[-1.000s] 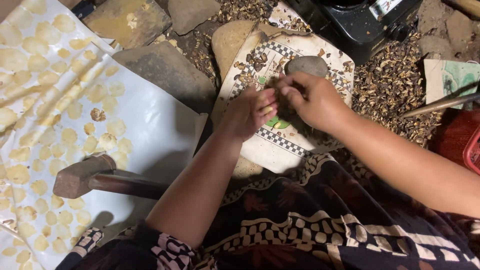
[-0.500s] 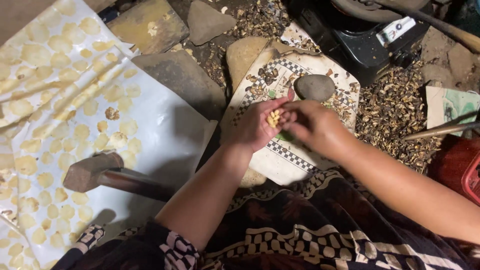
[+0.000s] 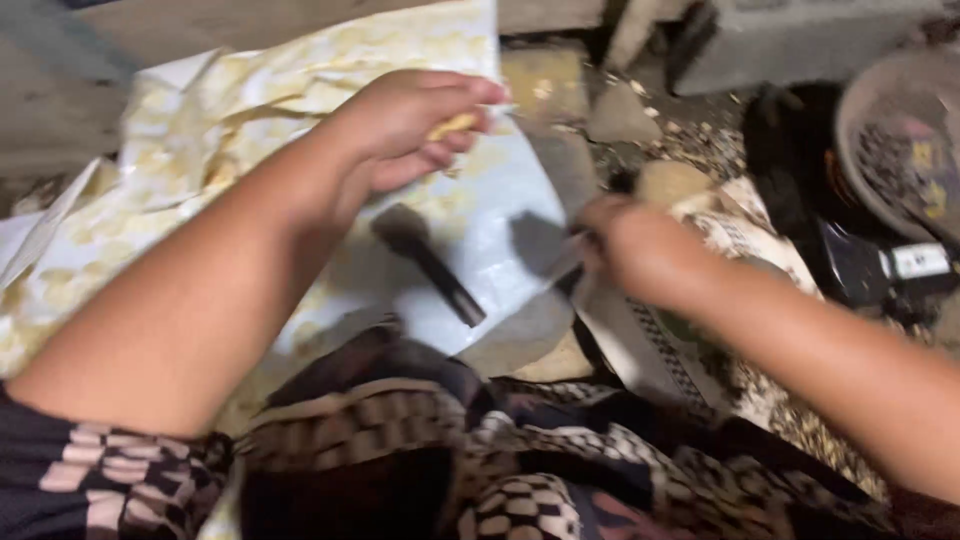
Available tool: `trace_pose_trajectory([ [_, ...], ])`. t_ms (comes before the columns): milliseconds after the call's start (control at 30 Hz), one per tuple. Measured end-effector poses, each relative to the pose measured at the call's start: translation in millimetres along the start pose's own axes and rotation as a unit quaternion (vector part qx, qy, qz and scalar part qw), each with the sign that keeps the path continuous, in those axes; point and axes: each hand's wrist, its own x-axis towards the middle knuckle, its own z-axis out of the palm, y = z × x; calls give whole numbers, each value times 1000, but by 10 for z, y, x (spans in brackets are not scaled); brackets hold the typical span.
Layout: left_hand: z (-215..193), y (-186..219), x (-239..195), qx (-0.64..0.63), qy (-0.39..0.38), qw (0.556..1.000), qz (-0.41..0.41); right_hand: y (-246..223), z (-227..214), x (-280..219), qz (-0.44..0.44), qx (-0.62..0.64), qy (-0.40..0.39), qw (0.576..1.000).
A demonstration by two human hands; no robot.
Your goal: The person sits on the floor and cracks nuts using a hammer and a stone. They place nuts on a white sheet, strike them with a hammer, and then use a stone to further crush or peel them on a patterned board.
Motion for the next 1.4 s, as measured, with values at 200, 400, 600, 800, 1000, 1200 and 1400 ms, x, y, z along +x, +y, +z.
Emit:
trace_pose_trajectory([
  [200, -2024, -1196, 141, -248, 106, 963, 9, -1260, 1548, 1042, 44, 113, -100, 988],
  [400, -1812, -2307, 1161, 26, 209, 966, 148, -1241, 1448, 902, 187, 323, 10, 928],
  [600, -1219, -2471, 1121, 515, 260, 698, 425, -546, 1607, 632, 276, 177, 140, 934],
  [800, -1193, -2334, 1035, 544, 275, 652, 451, -223, 1642, 686, 268, 236, 194, 914],
  [1000, -591, -2272, 1650, 540, 247, 674, 439, -404, 838, 904, 290, 207, 191, 915],
  [1200, -297, -2332, 2060, 525, 237, 731, 366, -375, 280, 865, 10, 301, 427, 853],
  [1400, -678, -2120, 1347, 559, 272, 694, 364, 218, 1646, 1262, 188, 181, 343, 902],
])
